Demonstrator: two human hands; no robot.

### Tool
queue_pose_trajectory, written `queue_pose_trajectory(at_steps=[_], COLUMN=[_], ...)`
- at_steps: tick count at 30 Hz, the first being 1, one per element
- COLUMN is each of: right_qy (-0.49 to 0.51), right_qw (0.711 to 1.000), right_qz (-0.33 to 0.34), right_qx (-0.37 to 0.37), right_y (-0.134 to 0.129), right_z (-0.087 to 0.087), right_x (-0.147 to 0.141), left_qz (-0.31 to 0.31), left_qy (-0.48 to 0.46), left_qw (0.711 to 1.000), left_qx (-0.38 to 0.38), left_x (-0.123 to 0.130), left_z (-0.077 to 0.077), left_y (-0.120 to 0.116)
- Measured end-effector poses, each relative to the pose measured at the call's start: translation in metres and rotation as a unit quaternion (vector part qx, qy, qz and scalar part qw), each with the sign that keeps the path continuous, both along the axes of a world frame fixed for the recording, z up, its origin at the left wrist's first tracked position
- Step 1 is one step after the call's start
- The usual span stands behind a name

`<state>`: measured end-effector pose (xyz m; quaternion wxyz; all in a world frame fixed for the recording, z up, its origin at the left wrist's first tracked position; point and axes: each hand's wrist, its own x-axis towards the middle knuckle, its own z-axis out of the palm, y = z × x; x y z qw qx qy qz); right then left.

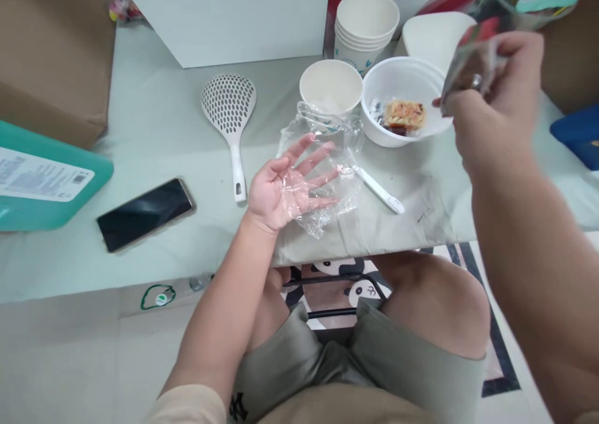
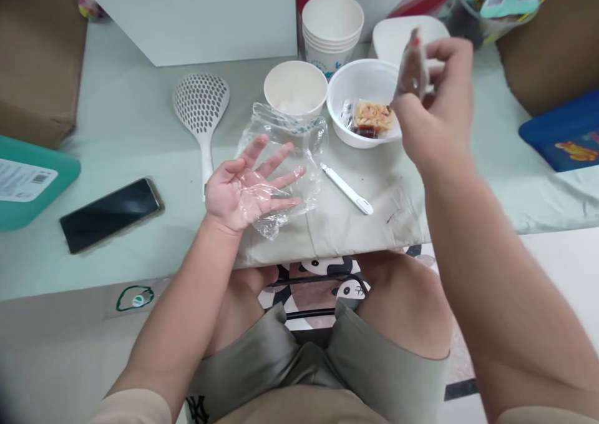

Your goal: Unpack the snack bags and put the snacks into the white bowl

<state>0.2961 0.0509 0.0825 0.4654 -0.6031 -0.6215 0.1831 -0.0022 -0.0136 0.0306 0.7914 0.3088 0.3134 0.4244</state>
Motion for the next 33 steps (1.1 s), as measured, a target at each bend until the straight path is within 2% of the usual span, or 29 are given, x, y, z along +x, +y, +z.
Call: queue_pose_trajectory(at_steps=[2, 5, 7, 8, 10, 12, 15, 17, 19, 23, 25, 27, 31, 33], right_qy=[-0.135, -0.245, -0.253, -0.215, -0.057, 0.130, 0.269, 0.330, 0.382, 0.469, 0.475, 0.450, 0.381, 0.366], right_qw=[0.986, 0.948, 0.951, 0.967, 0.998, 0.987, 0.955, 0.927, 0.893, 0.823, 0.807, 0.823, 0.901, 0.917], right_qz=[-0.074, -0.076, -0.056, -0.045, 0.036, 0.097, 0.100, 0.110, 0.114, 0.119, 0.129, 0.129, 0.057, 0.029], right_qx=[-0.067, -0.188, -0.171, -0.126, -0.022, 0.003, -0.068, -0.140, -0.207, -0.297, -0.327, -0.321, -0.202, -0.157], right_y=[0.021, 0.036, 0.025, 0.012, -0.022, -0.058, -0.095, -0.103, -0.104, -0.101, -0.103, -0.103, -0.099, -0.095], right_z=[0.017, 0.033, 0.031, 0.025, 0.002, -0.029, -0.071, -0.086, -0.090, -0.076, -0.069, -0.064, -0.063, -0.065], right_x=[-0.003, -0.009, -0.016, -0.021, -0.034, -0.050, -0.073, -0.084, -0.090, -0.097, -0.099, -0.099, -0.094, -0.089], left_qz=[0.005, 0.004, -0.004, -0.012, -0.034, -0.057, -0.067, -0.064, -0.063, -0.029, -0.017, -0.014, 0.019, 0.049], left_qy=[-0.004, 0.022, 0.025, 0.011, -0.032, -0.067, -0.079, -0.083, -0.090, -0.076, -0.066, -0.047, 0.064, 0.129], left_qw=[1.000, 0.999, 0.999, 1.000, 0.999, 0.996, 0.993, 0.992, 0.991, 0.994, 0.995, 0.996, 0.996, 0.989], left_qx=[0.001, 0.025, 0.025, 0.015, -0.011, -0.031, -0.051, -0.066, -0.074, -0.071, -0.071, -0.069, -0.054, -0.051], left_x=[0.001, 0.001, 0.000, 0.000, -0.002, -0.003, -0.002, -0.001, -0.002, -0.007, -0.011, -0.013, -0.010, -0.006], left_z=[0.001, 0.000, -0.001, -0.002, -0.004, -0.004, -0.001, 0.002, 0.003, -0.001, -0.004, -0.007, -0.008, -0.006], left_y=[0.000, 0.000, 0.002, 0.002, 0.004, 0.004, 0.001, -0.001, -0.002, 0.000, 0.004, 0.008, 0.015, 0.015])
